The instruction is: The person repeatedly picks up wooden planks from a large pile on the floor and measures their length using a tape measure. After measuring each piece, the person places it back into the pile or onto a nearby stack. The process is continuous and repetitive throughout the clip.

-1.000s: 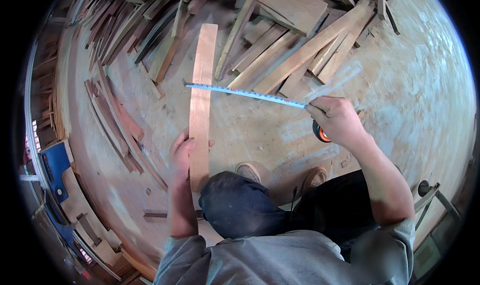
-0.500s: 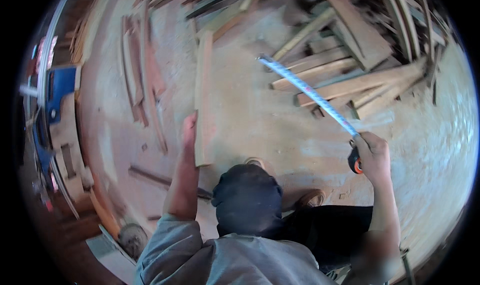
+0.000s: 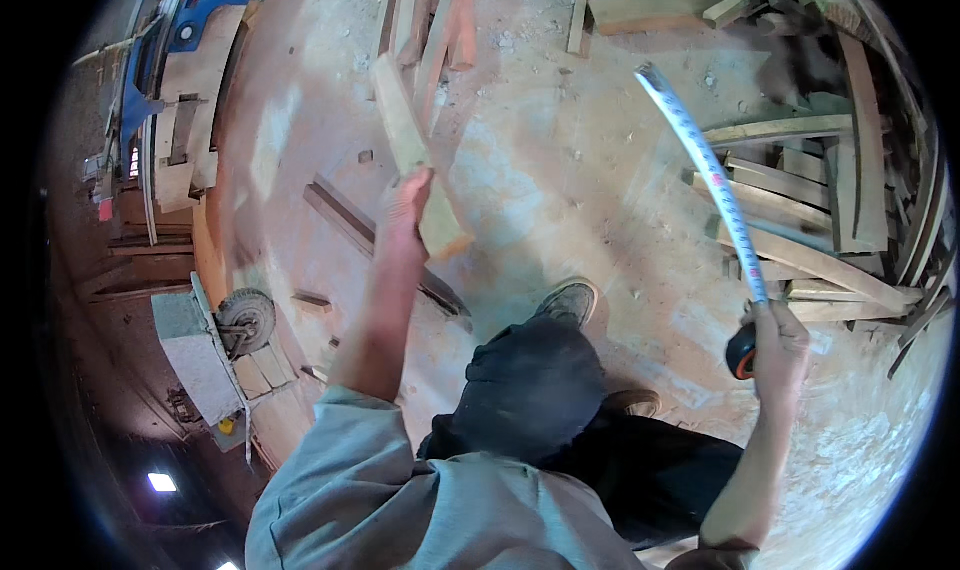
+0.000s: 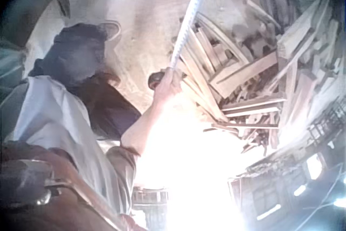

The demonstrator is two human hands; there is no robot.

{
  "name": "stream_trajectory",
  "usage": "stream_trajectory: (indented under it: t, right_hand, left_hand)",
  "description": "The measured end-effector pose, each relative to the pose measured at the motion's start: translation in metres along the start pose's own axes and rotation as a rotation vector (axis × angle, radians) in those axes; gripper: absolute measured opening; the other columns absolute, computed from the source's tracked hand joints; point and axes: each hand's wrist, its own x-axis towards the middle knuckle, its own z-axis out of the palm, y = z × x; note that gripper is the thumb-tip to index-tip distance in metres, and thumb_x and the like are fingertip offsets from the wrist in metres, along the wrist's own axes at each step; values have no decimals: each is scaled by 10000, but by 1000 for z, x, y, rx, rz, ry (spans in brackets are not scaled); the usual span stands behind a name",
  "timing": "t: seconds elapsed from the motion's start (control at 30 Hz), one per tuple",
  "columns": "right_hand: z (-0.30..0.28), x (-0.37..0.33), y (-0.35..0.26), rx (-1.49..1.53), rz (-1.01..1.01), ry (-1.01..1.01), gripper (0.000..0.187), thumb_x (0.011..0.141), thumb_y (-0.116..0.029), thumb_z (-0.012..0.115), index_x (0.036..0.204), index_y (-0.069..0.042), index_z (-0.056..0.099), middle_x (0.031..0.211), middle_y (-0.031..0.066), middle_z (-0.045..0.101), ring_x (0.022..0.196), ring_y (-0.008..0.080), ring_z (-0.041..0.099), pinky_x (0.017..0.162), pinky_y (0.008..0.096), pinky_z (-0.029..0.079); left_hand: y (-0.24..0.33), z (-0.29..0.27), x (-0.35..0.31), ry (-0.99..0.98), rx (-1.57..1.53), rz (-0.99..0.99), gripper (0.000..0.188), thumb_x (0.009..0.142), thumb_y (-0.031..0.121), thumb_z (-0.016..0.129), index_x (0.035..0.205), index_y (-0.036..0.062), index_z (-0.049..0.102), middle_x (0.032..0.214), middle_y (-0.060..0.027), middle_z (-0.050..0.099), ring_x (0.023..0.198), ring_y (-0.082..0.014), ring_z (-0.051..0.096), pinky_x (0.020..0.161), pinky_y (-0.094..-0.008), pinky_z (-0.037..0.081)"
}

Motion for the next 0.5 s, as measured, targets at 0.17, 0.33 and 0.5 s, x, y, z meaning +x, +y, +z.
stream_trajectory:
  t: [0.17, 0.33, 0.5]
  right_hand:
    - [35, -26, -40, 192, 20, -76, 232, 962, -137, 570, 794, -9, 665, 642, -34, 550, 595, 17, 449, 549, 210, 352]
    - [47, -82, -44, 284, 206, -76, 268, 957, -159, 557, 759, -3, 647, 631, -13, 550, 562, 29, 440, 521, 227, 349]
    - [1, -167, -70, 45, 265, -108, 293, 952, -190, 538, 740, -6, 621, 653, 59, 603, 587, 111, 545, 545, 286, 420]
  left_hand:
    - [70, -26, -21, -136, -219, 117, 437, 850, 57, 622, 1265, 76, 489, 1075, -41, 581, 1019, -183, 574, 919, -364, 467]
    - [86, -56, -73, 0, -97, -120, 434, 830, 56, 596, 1254, 60, 507, 1000, -67, 606, 985, -200, 613, 859, -372, 504]
    - [139, -73, -160, 47, -3, -475, 464, 792, 62, 579, 1253, 53, 529, 942, -84, 632, 833, -203, 639, 729, -359, 532]
